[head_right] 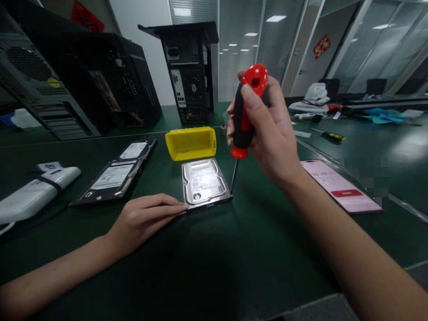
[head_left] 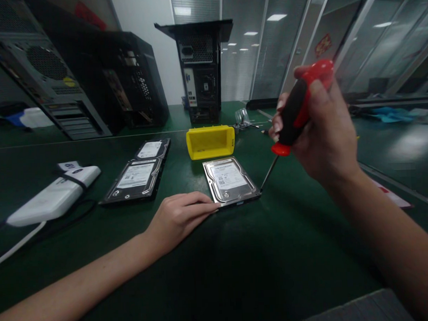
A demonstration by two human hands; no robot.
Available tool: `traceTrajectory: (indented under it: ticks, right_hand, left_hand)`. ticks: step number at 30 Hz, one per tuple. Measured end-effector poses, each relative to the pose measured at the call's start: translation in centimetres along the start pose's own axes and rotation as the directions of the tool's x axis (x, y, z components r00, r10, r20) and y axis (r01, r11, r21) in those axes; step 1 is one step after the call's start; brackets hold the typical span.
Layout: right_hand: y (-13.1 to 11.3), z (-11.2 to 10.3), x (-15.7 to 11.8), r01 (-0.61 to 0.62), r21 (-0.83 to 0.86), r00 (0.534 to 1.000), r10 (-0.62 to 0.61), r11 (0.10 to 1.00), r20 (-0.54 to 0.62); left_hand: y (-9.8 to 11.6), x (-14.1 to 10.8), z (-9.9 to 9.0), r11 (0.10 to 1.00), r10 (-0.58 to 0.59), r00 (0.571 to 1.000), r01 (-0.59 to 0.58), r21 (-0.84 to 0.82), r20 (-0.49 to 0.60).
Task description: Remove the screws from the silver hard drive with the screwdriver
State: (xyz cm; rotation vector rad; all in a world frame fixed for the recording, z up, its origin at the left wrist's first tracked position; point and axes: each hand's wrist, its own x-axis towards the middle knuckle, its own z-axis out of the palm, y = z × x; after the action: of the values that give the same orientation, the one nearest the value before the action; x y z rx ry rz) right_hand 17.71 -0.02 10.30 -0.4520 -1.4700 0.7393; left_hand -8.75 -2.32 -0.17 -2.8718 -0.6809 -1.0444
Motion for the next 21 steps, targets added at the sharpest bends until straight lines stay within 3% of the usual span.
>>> traceTrajectory:
  ticks: [6, 14, 21]
  right_hand:
    - [0.3, 0.3, 0.5, 0.099, 0.03, 0.994, -0.098, 0.995, -0.053]
    - [-1.8, 2.3, 1.5, 0.101, 0.083, 0.987, -0.089, 0.991, -0.134]
    - [-1.0, 5.2, 0.6, 0.081, 0.148, 0.997, -0.081, 0.986, -0.005]
  left_hand:
    - [-0.2, -0.2, 0.3, 0.999, -0.026, 1.0, 0.025, -0.031, -0.007]
    - [0.1, 0.3, 0.0, 0.997, -0.063, 0.998, 0.063, -0.047, -0.014]
    - [0.2, 0.3, -0.1, 0.985, -0.137, 0.99, 0.134, -0.108, -0.024]
